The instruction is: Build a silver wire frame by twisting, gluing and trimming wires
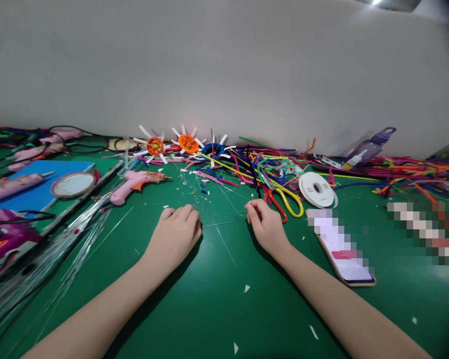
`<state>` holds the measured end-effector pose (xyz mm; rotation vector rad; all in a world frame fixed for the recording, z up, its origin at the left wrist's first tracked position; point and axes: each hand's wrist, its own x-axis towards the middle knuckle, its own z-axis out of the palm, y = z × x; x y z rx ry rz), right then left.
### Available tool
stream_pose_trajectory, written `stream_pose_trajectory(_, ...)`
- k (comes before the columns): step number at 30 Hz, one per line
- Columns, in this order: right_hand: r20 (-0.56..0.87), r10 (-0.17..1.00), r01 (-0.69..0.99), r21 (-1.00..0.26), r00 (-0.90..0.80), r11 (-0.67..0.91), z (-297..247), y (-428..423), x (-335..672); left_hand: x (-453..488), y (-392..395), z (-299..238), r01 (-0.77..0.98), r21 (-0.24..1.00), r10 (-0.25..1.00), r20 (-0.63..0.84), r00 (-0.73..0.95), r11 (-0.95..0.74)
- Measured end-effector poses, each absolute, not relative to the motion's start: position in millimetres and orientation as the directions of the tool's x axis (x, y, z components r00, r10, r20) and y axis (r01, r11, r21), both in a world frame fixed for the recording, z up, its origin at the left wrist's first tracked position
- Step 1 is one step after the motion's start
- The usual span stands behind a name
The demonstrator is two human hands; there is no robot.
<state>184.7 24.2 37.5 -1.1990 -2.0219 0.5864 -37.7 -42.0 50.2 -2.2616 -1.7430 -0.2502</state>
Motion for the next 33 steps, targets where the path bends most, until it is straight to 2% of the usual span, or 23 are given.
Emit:
stream_pose_trajectory(7, 0.288, 0.904, 0.468, -0.781, -0.316, 0.413, 32.1, 28.8, 183.6, -36.6, -42.4, 48.8, 0.949, -0.117, 0.911, 0.268, 0.314, -0.292)
stream_pose_trajectory(15, 0.268, 0.875, 0.491, -0.744, -0.403, 0.454, 33.8, 29.2, 180.8, -32.0, -39.9, 42.7, 0.925, -0.228, 0.904, 0.237, 0.355, -0.303)
stream_pose_trajectory(21, 0.259, 0.876, 0.497, -0.742, -0.408, 0.451, 34.2, 28.2, 180.7, -33.4, -39.2, 40.7, 0.895, -0.293, 0.893, 0.204, 0.401, -0.335)
stream_pose_trajectory(27, 0.251, 0.881, 0.499, -0.746, -0.402, 0.441, 33.5, 27.5, 180.5, -51.8, -35.8, 44.4, 0.896, -0.285, 0.893, 0.201, 0.402, -0.34)
stream_pose_trajectory(33, 0.269, 0.873, 0.488, -0.744, -0.406, 0.457, 33.6, 27.0, 179.9, -70.6, -31.0, 65.9, 0.944, -0.223, 0.953, 0.123, 0.276, -0.244)
